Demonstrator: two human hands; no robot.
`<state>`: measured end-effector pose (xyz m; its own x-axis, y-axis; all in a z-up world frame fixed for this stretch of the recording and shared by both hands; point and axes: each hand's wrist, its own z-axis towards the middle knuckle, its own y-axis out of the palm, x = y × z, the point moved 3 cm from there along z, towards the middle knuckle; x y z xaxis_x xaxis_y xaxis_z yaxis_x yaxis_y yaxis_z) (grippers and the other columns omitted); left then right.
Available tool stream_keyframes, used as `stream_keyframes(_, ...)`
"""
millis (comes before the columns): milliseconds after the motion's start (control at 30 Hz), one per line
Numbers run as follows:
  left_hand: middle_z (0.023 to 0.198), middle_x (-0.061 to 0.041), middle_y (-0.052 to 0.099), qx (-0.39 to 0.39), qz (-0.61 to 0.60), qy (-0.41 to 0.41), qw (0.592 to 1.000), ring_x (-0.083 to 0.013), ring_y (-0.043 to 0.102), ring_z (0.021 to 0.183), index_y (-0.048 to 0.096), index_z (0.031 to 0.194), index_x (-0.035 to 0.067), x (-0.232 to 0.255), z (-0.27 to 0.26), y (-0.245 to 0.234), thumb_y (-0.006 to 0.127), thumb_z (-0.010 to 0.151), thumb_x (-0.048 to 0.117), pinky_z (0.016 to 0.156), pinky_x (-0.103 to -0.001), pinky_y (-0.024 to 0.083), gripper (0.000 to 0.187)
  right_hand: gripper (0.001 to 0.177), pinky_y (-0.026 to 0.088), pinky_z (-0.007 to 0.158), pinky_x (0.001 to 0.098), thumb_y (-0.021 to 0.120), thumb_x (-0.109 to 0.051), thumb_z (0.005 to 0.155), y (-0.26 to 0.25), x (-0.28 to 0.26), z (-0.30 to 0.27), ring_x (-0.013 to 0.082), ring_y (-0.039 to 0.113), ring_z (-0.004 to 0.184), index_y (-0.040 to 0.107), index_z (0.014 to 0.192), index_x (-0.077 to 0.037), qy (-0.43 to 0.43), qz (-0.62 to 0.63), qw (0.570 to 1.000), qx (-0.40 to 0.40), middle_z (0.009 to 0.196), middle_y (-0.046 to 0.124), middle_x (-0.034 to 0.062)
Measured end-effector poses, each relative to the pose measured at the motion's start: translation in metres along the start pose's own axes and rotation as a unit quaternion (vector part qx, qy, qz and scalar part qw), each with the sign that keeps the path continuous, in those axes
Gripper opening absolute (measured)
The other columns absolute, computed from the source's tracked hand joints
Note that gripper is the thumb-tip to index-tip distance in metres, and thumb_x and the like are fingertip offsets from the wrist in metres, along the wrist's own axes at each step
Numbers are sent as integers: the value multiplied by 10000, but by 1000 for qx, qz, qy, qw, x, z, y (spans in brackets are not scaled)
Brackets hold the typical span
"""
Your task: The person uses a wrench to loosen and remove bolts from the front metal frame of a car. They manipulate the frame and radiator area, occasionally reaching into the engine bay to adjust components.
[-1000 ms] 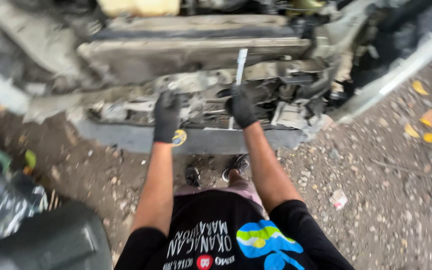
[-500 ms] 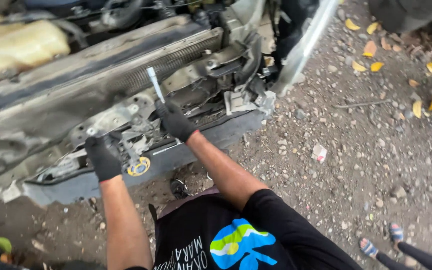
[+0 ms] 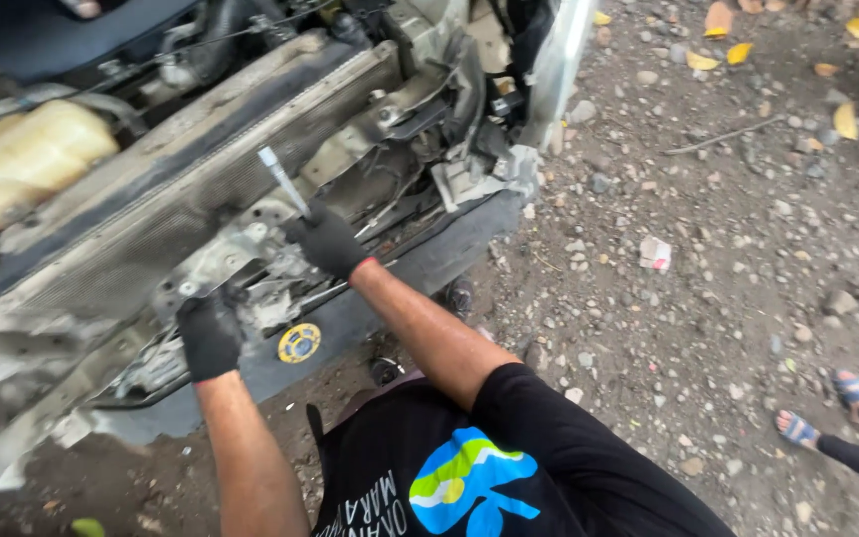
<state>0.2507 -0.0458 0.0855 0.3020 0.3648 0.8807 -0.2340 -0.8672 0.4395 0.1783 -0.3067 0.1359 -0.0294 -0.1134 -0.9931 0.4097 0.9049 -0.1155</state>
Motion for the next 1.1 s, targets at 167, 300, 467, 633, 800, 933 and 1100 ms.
stream_keyframes(167,788,-57,678,13,457,0,889,-173,613,685,688,947,24,48,-23,30,536,1103,334,642,-358,476,379,343,558,687,422,736,-399,894,-2,-4,5,277,740,727,674,910,-63,20,-105,993,49,770,745,111)
stream_keyframes(300,747,-22,620,17,290,-16,957,-134,579,664,662,921,56,14,-3,0,575,1063,320,618,-326,477,312,339,557,720,455,745,-388,895,-8,-6,10,320,742,799,686,910,-55,-27,-150,988,15,803,756,131)
stream_keyframes(467,659,31,505,35,65,-108,991,-106,479,555,638,878,107,1,0,0,632,997,324,506,-293,364,248,334,577,734,445,705,-423,879,-7,-24,14,325,768,751,758,783,-107,1,-187,982,23,712,747,123)
stream_keyframes(633,684,-27,559,3,244,10,970,-181,537,584,660,915,86,-11,20,-24,643,969,261,527,-346,402,184,456,567,708,467,796,-482,798,-18,-26,23,361,739,733,737,738,-34,11,-270,963,10,686,716,175)
stream_keyframes(800,877,-180,703,-39,679,363,637,-375,689,811,713,1066,85,-3,19,-5,623,866,96,703,-483,540,220,467,523,678,501,787,-534,840,-25,-23,38,417,671,730,802,791,-70,-65,-349,931,-89,714,685,221)
stream_keyframes(933,1016,-201,721,0,667,383,639,-397,699,949,717,1130,72,-5,20,0,604,894,54,806,-496,549,262,538,519,667,489,783,-583,828,-28,-37,37,406,676,700,760,766,-49,15,-316,942,-110,700,669,226)
stream_keyframes(1100,1040,-195,726,10,671,376,640,-382,703,978,720,1112,67,-28,32,-8,598,917,87,836,-497,548,231,560,528,669,485,795,-577,794,-21,-16,43,395,703,690,728,724,-26,42,-318,939,-127,675,690,215)
